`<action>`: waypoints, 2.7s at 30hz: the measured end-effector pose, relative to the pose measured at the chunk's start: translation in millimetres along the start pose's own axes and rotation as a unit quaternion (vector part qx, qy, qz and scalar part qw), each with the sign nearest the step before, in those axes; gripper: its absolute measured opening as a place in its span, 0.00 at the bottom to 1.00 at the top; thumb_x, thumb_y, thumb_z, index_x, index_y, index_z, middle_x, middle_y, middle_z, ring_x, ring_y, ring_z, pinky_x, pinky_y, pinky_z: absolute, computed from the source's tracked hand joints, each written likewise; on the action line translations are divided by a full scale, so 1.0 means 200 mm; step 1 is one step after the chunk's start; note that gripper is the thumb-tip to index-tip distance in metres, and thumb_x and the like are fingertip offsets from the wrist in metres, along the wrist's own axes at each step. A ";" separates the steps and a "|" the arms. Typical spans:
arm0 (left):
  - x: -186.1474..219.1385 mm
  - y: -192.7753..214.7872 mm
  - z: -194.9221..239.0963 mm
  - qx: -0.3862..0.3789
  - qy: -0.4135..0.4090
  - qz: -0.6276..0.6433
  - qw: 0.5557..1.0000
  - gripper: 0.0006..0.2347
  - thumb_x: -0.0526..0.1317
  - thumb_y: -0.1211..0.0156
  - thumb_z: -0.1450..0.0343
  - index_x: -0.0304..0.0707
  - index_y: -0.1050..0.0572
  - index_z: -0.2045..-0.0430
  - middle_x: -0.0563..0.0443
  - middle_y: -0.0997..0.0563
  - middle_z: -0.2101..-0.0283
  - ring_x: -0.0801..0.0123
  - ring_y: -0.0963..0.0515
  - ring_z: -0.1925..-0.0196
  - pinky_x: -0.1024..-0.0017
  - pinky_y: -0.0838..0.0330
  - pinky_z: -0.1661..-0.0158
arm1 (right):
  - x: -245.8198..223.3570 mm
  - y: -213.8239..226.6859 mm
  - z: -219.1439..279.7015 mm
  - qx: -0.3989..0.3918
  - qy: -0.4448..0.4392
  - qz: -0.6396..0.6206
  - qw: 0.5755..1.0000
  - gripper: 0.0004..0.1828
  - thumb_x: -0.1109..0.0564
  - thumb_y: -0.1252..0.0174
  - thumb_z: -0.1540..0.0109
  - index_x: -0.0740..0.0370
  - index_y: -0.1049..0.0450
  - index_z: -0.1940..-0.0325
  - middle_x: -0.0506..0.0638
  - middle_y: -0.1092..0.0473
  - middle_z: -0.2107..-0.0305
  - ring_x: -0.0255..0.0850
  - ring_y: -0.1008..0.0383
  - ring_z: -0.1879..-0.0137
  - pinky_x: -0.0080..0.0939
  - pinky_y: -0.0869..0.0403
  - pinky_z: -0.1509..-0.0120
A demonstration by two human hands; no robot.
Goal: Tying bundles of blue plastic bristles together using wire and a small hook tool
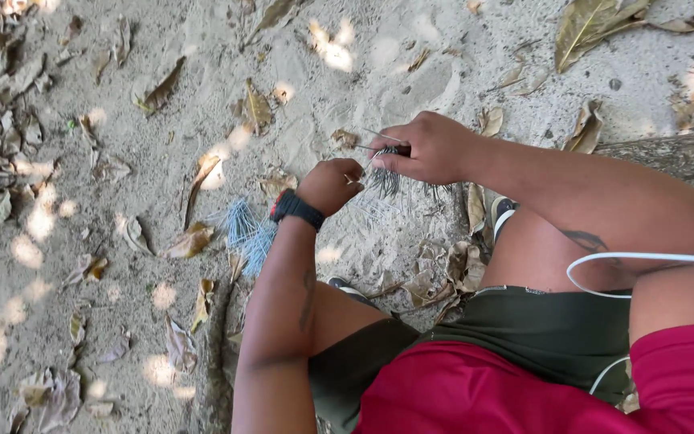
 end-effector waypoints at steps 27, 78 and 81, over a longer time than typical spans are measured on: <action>-0.32 -1.43 -0.58 -0.297 0.234 -0.016 0.925 0.34 0.64 0.57 0.27 0.62 0.51 0.24 0.60 0.67 0.20 0.45 0.67 0.20 0.41 0.56 0.28 | 0.07 0.16 -0.07 -0.012 -0.049 0.023 0.998 0.08 0.54 0.44 0.32 0.53 0.20 0.61 0.47 0.35 0.90 0.43 0.32 0.83 0.40 0.28 0.68; 0.11 0.07 -0.03 0.064 -0.021 0.160 0.985 0.07 0.39 0.35 0.33 0.48 0.17 0.64 0.47 0.13 0.63 0.45 0.15 0.54 0.50 0.23 0.50 | -0.14 0.11 0.00 -0.010 -0.103 -0.033 0.994 0.23 0.45 0.46 0.31 0.49 0.29 0.32 0.49 0.34 0.91 0.44 0.33 0.81 0.47 0.33 0.64; 0.04 0.12 -0.06 0.116 0.007 0.206 0.972 0.06 0.41 0.35 0.32 0.51 0.17 0.63 0.52 0.13 0.64 0.50 0.15 0.55 0.56 0.23 0.52 | -0.09 0.10 0.00 -0.013 -0.115 0.007 0.993 0.25 0.44 0.45 0.33 0.44 0.32 0.31 0.46 0.36 0.91 0.49 0.30 0.79 0.49 0.31 0.66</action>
Point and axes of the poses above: each hand's wrist, its own z-axis away from the middle knuckle, its own y-axis out of the back of the hand, x = y × z, the point moved 1 cm from there along -z, towards the middle knuckle
